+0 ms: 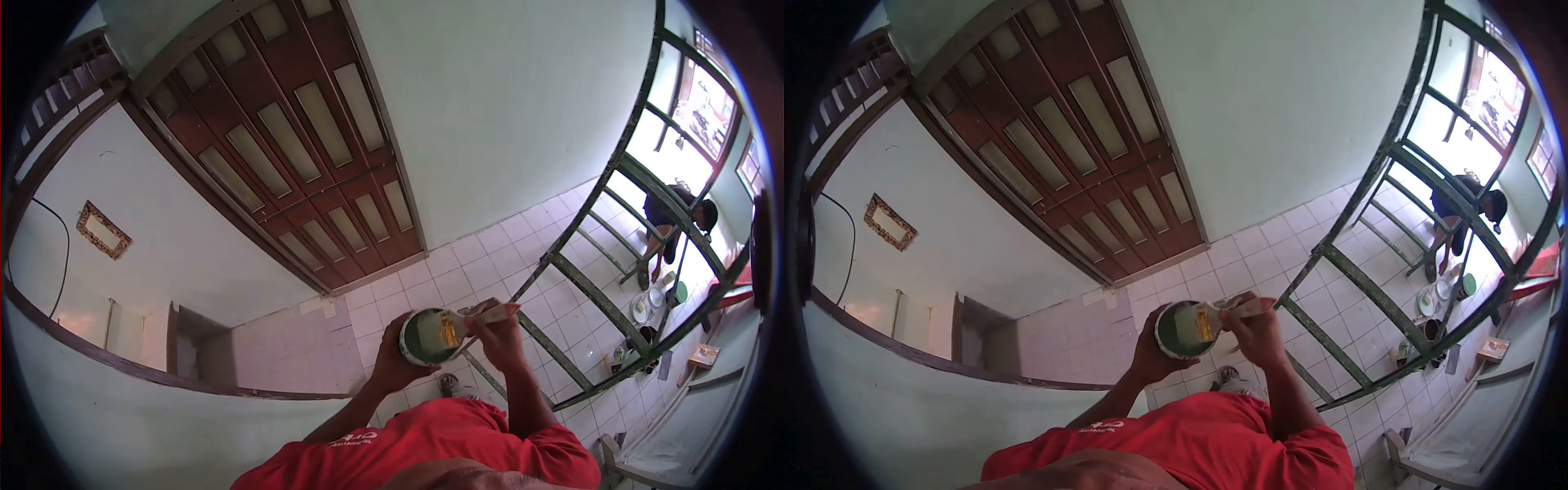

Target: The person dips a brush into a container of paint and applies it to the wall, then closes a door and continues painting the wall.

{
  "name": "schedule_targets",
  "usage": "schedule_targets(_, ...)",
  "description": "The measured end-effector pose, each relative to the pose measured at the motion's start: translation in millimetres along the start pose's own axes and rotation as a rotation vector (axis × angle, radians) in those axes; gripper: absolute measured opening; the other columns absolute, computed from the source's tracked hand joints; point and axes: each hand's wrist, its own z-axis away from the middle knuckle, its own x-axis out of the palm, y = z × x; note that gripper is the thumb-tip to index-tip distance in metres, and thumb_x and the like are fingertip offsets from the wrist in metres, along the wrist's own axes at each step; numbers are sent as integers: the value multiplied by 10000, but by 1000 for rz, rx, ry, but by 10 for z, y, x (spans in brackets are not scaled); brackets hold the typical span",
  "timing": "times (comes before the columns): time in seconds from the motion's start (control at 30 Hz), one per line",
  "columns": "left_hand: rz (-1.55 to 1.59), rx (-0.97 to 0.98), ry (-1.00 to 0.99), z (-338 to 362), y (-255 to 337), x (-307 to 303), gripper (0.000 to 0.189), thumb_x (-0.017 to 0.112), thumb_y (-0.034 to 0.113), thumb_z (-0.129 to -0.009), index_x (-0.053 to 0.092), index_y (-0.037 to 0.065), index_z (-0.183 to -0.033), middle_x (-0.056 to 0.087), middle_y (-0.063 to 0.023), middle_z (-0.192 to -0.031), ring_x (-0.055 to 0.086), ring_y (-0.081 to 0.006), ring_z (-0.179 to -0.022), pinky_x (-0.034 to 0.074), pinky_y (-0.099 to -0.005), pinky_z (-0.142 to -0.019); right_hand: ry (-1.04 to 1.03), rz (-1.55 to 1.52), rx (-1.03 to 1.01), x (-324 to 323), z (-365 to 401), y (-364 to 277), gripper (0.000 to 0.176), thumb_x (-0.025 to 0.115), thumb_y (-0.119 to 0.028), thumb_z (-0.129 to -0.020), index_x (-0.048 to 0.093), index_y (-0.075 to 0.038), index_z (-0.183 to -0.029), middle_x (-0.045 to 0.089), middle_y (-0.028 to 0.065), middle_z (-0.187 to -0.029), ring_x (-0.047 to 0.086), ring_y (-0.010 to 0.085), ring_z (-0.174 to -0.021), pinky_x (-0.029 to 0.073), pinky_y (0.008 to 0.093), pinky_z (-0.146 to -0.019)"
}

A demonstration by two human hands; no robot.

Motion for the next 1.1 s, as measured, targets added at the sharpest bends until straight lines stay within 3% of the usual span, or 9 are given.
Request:
schedule_targets(0.03, 38, 21, -11, -135, 5, -7, 1192, 1024, 197, -537, 343, 53, -1504, 506, -126, -1424, 525, -265, -1325, 456, -402, -1118, -33, -63, 61, -55, -121, 38, 189, 735, -12, -906, 566, -13, -991, 658, 79, -961, 679, 157, -869, 566, 291, -744)
schedule_targets(0.13, -8, 58, -14, -414, -17, -50, 1197, 1021, 179, -543, 327, 55, -1510, 507, -131, -1446, 525, -255, -1338, 453, -395, -1128, -53, -109, 97, -66, -430, -45, 253, 755, 53, -849, 549, -21, -975, 656, 93, -971, 681, 170, -894, 573, 305, -778)
schedule_targets(0.17, 48, 71, 6, -477, -67, -30, 1191, 1020, 168, -542, 330, 54, -1506, 513, -131, -1441, 526, -254, -1338, 453, -392, -1127, -36, -63, 81, -77, -530, -47, 271, 815, -24, -818, 571, -2, -935, 675, 74, -936, 677, 149, -903, 560, 293, -782)
schedule_targets(0.43, -33, 34, 57, -1094, -139, -29, 1165, 1009, 145, -543, 347, 44, -1497, 535, -130, -1420, 553, -249, -1309, 463, -382, -1115, -59, 0, 238, -181, -1241, 80, 313, 829, -81, -801, 634, 2, -1031, 679, 37, -902, 643, 85, -832, 510, 237, -706)
schedule_targets(0.5, 3, 63, 52, -1283, -382, -35, 1168, 1009, 165, -543, 351, 43, -1500, 532, -129, -1421, 536, -249, -1325, 452, -387, -1124, -40, 14, 211, -174, -1440, 108, 239, 820, -87, -813, 679, 10, -980, 700, 29, -867, 649, 88, -796, 524, 259, -702)
schedule_targets(0.53, 140, 47, 101, -1401, -416, -5, 1096, 1003, 215, -539, 431, 20, -1453, 525, -169, -1352, 543, -332, -1263, 454, -431, -1085, -15, -6, 173, -174, -1517, 214, 215, 816, -87, -818, 697, 14, -966, 708, 29, -863, 652, 91, -784, 529, 266, -701)
schedule_targets(0.63, -27, 60, 68, -1793, -437, -93, 1095, 997, 218, -538, 433, 38, -1459, 527, -161, -1346, 540, -337, -1245, 438, -440, -1082, -8, 143, 153, -170, -1888, 115, 203, 817, -86, -816, 722, 22, -960, 723, 44, -859, 656, 98, -792, 542, 282, -714)
schedule_targets(0.87, -21, 201, -7, -3136, -847, -101, 1073, 983, 207, -536, 450, 83, -1459, 543, -137, -1329, 522, -333, -1241, 427, -437, -1056, 117, 179, 37, -315, -2935, 410, 271, 823, -101, -808, 706, 42, -1006, 734, 72, -968, 666, 120, -841, 551, 297, -757)
schedule_targets(1.1, -79, 399, -77, -4609, -837, -159, 1070, 960, 226, -497, 474, 98, -1441, 571, -127, -1314, 531, -348, -1222, 412, -473, -1047, 174, 286, 156, -525, -4106, 353, 232, 758, -199, -890, 734, 21, -960, 727, 69, -832, 675, 139, -775, 550, 318, -697)
